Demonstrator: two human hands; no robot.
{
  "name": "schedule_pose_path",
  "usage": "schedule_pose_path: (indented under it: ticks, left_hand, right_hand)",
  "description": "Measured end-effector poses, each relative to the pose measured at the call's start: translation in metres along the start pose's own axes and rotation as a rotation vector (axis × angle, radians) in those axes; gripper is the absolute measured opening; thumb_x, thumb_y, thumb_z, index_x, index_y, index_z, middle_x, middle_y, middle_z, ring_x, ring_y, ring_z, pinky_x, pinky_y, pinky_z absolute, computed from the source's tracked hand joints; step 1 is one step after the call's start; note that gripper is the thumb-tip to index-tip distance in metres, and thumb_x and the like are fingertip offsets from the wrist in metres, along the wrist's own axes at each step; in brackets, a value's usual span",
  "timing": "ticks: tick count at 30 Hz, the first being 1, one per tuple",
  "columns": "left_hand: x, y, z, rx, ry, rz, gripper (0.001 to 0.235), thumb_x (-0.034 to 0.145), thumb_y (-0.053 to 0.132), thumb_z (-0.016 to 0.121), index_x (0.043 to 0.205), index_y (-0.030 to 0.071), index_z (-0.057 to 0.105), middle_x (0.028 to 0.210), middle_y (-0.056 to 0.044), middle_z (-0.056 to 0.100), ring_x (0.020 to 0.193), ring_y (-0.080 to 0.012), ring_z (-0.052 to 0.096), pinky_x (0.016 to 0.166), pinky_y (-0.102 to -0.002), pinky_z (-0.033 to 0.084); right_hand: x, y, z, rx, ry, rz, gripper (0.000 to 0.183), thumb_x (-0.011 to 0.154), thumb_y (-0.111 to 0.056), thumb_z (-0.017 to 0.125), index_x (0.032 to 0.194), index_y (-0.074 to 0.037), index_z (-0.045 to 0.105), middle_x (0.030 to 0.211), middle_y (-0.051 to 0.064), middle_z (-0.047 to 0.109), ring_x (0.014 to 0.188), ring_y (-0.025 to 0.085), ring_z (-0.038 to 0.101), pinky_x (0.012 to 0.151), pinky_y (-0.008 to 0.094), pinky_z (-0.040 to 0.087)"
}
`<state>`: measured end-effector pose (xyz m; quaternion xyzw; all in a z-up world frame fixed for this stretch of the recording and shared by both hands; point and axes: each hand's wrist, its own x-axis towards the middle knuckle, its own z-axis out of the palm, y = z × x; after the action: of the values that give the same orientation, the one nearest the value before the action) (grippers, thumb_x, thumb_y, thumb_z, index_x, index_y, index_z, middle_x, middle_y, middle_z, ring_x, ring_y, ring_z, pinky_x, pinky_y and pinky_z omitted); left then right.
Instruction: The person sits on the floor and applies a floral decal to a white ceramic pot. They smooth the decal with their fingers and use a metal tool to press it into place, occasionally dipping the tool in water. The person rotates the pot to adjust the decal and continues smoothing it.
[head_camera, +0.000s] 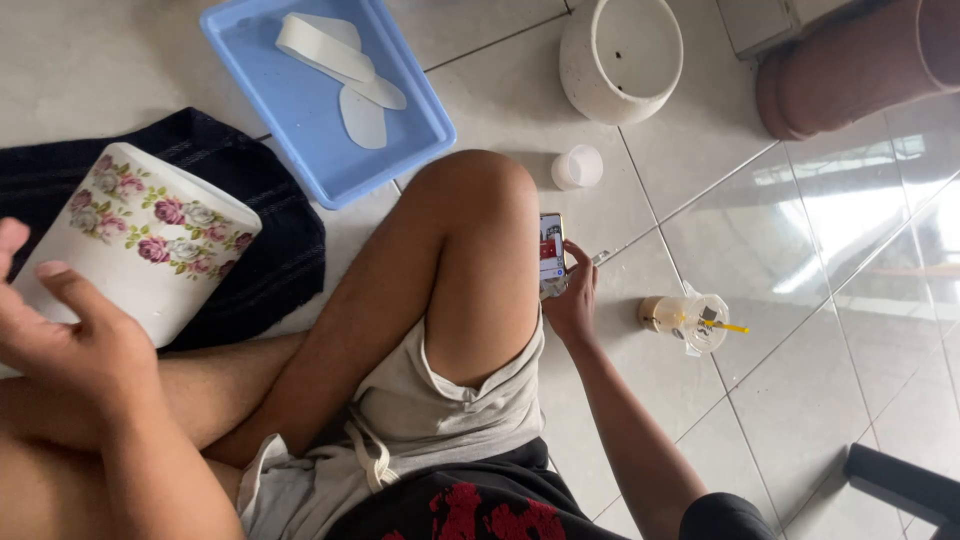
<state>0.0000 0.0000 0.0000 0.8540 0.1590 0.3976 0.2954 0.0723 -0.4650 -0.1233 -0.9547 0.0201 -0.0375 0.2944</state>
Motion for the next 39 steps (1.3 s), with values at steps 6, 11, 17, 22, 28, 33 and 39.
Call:
schedule_pose_path:
  ticks: [6, 11, 17, 22, 28, 33, 39]
  left_hand:
    - [-0.001, -0.020, 0.003, 0.092, -0.060, 0.104, 0.034, 0.102, 0.006, 0.049, 0.130, -0.010, 0.060, 0.124, -0.033, 0.058, 0.115, -0.0507, 0.050, 0.105, -0.056, 0.033]
    - [0.002, -0.029, 0.005, 0.148, -0.012, 0.114, 0.039, 0.087, 0.008, 0.063, 0.127, 0.009, 0.063, 0.121, -0.010, 0.064, 0.120, -0.0363, 0.053, 0.109, -0.049, 0.022]
    - [0.007, -0.020, 0.016, 0.127, -0.068, 0.145, 0.032, 0.085, 0.020, 0.074, 0.116, 0.016, 0.070, 0.124, -0.005, 0.063, 0.126, -0.0335, 0.050, 0.113, -0.054, 0.016]
    - [0.006, -0.019, 0.030, 0.112, -0.076, 0.122, 0.015, 0.084, 0.021, 0.080, 0.097, 0.016, 0.075, 0.115, -0.004, 0.066, 0.124, -0.0319, 0.050, 0.112, -0.059, 0.017]
    - [0.010, -0.020, 0.031, 0.064, -0.071, 0.018, 0.008, 0.087, 0.018, 0.078, 0.093, 0.020, 0.073, 0.105, 0.004, 0.067, 0.106, -0.0216, 0.061, 0.095, -0.044, 0.040]
    - [0.015, -0.026, 0.032, 0.011, -0.121, -0.061, 0.015, 0.087, 0.019, 0.078, 0.100, 0.024, 0.073, 0.103, 0.007, 0.068, 0.100, -0.0173, 0.062, 0.085, -0.036, 0.043]
    - [0.024, -0.015, 0.022, -0.067, -0.126, -0.125, 0.021, 0.085, 0.008, 0.078, 0.102, 0.019, 0.074, 0.100, -0.001, 0.070, 0.096, -0.0243, 0.065, 0.082, -0.038, 0.048]
  right_hand:
    - [0.018, 0.004, -0.011, 0.188, 0.195, 0.068, 0.045, 0.083, 0.002, 0.060, 0.124, -0.015, 0.050, 0.102, 0.005, 0.064, 0.090, 0.017, 0.061, 0.088, 0.032, 0.041]
    - [0.068, -0.045, -0.030, 0.591, 0.223, -0.185, 0.035, 0.110, -0.039, 0.029, 0.129, -0.012, 0.039, 0.097, 0.011, 0.063, 0.073, 0.018, 0.061, 0.059, 0.020, 0.046]
    - [0.097, -0.184, -0.048, 0.705, 0.229, -0.509, 0.063, 0.104, -0.052, 0.020, 0.130, 0.000, 0.045, 0.077, 0.022, 0.058, 0.058, 0.025, 0.058, 0.056, 0.028, 0.046]
    - [0.098, -0.258, 0.003, 0.773, 0.086, -0.687, 0.073, 0.102, -0.058, 0.027, 0.124, 0.009, 0.047, 0.075, 0.029, 0.063, 0.056, 0.028, 0.062, 0.050, 0.032, 0.051]
    - [0.052, -0.346, 0.039, 0.819, -0.251, -0.718, 0.056, 0.105, -0.041, 0.036, 0.130, 0.009, 0.040, 0.088, 0.025, 0.066, 0.066, 0.027, 0.066, 0.064, 0.038, 0.055]
    - [0.051, -0.341, 0.058, 0.734, -0.324, -0.589, 0.054, 0.105, -0.043, 0.036, 0.123, 0.006, 0.046, 0.085, 0.019, 0.066, 0.065, 0.023, 0.064, 0.064, 0.036, 0.054]
    - [0.056, -0.344, 0.063, 0.742, -0.400, -0.569, 0.053, 0.105, -0.044, 0.036, 0.126, 0.003, 0.046, 0.086, 0.017, 0.067, 0.065, 0.022, 0.064, 0.065, 0.034, 0.053]
